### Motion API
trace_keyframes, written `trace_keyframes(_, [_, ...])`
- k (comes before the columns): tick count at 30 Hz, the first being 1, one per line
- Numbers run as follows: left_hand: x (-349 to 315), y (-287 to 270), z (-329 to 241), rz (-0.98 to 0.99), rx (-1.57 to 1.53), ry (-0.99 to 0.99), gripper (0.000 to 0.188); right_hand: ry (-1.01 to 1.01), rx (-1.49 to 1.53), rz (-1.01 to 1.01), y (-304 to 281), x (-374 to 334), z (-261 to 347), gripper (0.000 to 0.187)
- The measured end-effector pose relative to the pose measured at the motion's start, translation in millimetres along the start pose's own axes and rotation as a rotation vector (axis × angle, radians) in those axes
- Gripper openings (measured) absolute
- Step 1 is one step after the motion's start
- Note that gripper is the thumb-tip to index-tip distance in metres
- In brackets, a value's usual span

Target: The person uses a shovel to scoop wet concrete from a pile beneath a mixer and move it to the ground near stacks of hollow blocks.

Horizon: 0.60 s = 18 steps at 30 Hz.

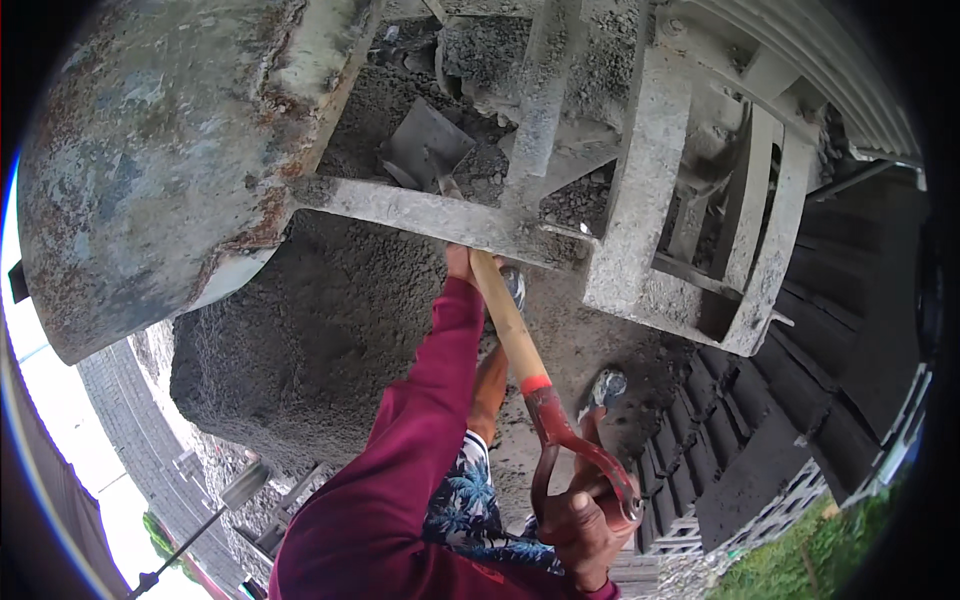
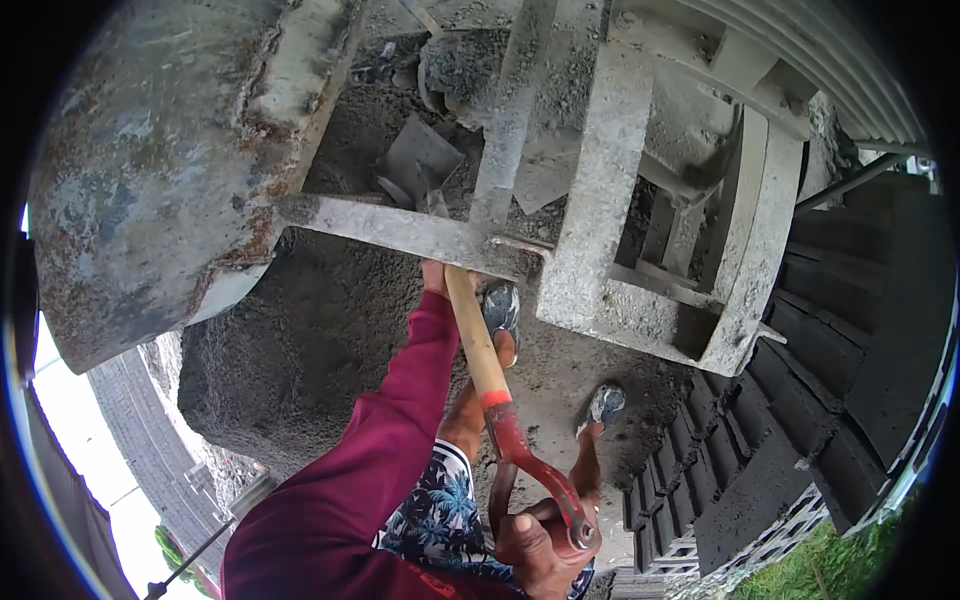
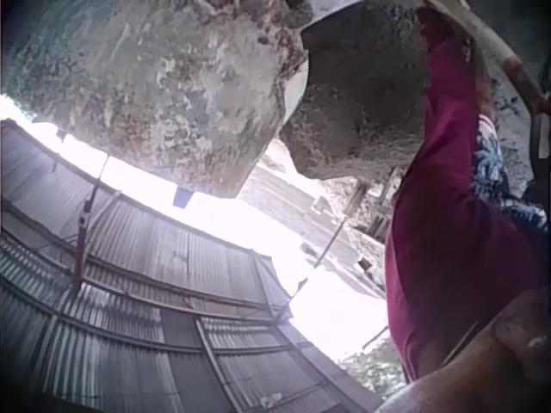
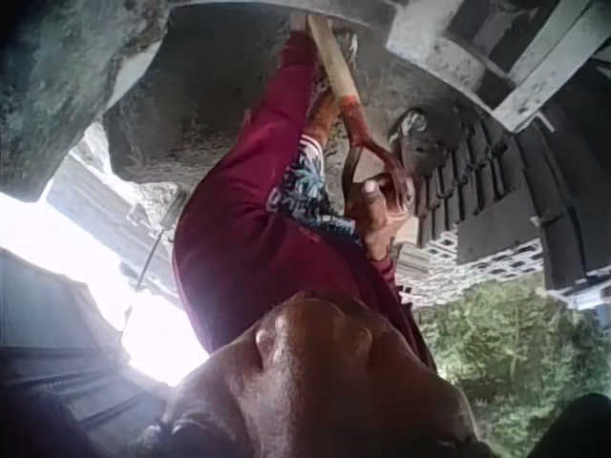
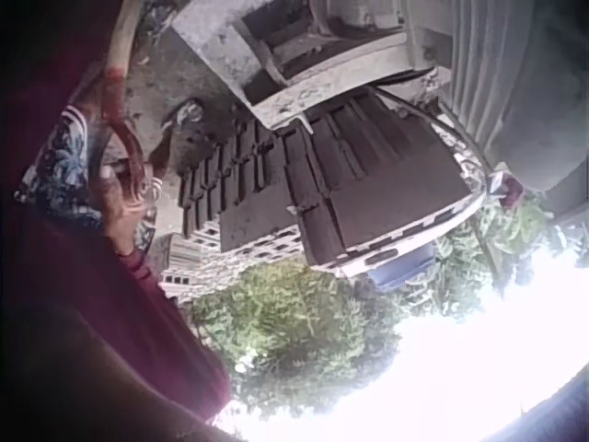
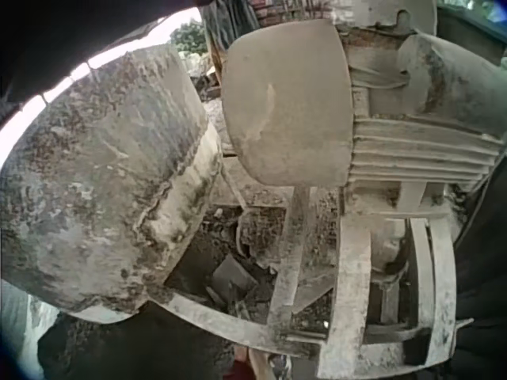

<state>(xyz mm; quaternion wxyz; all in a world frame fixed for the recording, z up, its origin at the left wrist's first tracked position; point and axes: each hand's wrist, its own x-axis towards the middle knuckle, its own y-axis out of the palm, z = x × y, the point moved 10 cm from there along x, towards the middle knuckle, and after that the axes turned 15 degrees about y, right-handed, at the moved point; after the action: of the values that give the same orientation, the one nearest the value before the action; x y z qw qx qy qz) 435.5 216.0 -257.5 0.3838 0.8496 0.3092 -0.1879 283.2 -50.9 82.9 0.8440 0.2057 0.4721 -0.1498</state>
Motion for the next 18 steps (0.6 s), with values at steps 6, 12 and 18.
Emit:
trace_keyframes(6, [109,-33,-70,0.242,0.054,0.004,0.033,-0.077,-0.153,0.058,67,42,-35,0.033])
trace_keyframes(12, [151,-59,-78,0.454,0.126,0.075,0.036,-0.024,-0.109,0.162,93,109,-64,0.027])
trace_keyframes(18, [178,-63,-87,0.218,0.102,0.003,0.026,0.073,-0.013,0.145,104,154,-85,0.03])
